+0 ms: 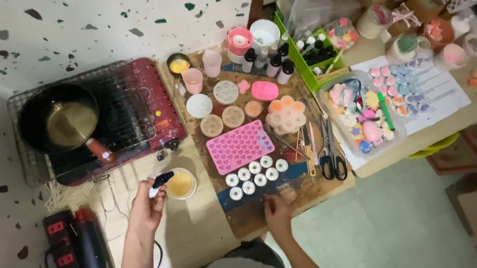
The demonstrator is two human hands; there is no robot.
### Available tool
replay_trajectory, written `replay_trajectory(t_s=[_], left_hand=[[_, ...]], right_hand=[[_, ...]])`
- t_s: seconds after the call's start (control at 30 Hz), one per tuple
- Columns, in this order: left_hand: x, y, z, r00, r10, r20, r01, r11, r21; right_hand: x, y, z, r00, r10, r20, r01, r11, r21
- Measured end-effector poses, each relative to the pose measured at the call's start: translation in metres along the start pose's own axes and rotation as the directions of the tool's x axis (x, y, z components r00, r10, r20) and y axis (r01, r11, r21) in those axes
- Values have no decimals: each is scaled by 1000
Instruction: Mix color and fragrance into melted wax for candle making.
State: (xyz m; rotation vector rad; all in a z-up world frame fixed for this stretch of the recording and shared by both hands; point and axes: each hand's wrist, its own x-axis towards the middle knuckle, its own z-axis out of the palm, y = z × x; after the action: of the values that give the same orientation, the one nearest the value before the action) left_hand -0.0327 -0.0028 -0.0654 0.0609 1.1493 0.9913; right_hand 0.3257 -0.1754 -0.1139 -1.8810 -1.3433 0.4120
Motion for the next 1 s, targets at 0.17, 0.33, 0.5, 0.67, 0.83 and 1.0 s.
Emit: replay_trajectory(t_s=[0.17, 0.33, 0.5, 0.67, 0.83, 1.0], left_hand=[[5, -3, -8, 1000, 22, 7, -22, 999, -40], [0, -2, -1, 1000, 13, 26, -12, 999, -41], [-7, 3, 3, 1000, 2, -4, -2, 999, -41], [-9, 7, 3, 999, 11, 30, -9, 999, -53], [-13, 9, 5, 1000, 5, 16, -4, 998, -64], [-11, 9, 3, 998, -6, 69, 12, 996, -87]], right_hand=[[-24, 26, -12, 923, 375, 86, -372, 927, -48], [-38, 18, -13, 643, 684, 343, -716, 697, -48], [-19, -66, -24, 665, 443, 602, -326, 897, -299], [-23, -81, -15, 645, 348, 680, -114, 924, -365], [-29, -61, -7, 612, 251, 750, -14, 952, -307], [-7, -52, 2, 851, 267, 452, -183, 958, -222]])
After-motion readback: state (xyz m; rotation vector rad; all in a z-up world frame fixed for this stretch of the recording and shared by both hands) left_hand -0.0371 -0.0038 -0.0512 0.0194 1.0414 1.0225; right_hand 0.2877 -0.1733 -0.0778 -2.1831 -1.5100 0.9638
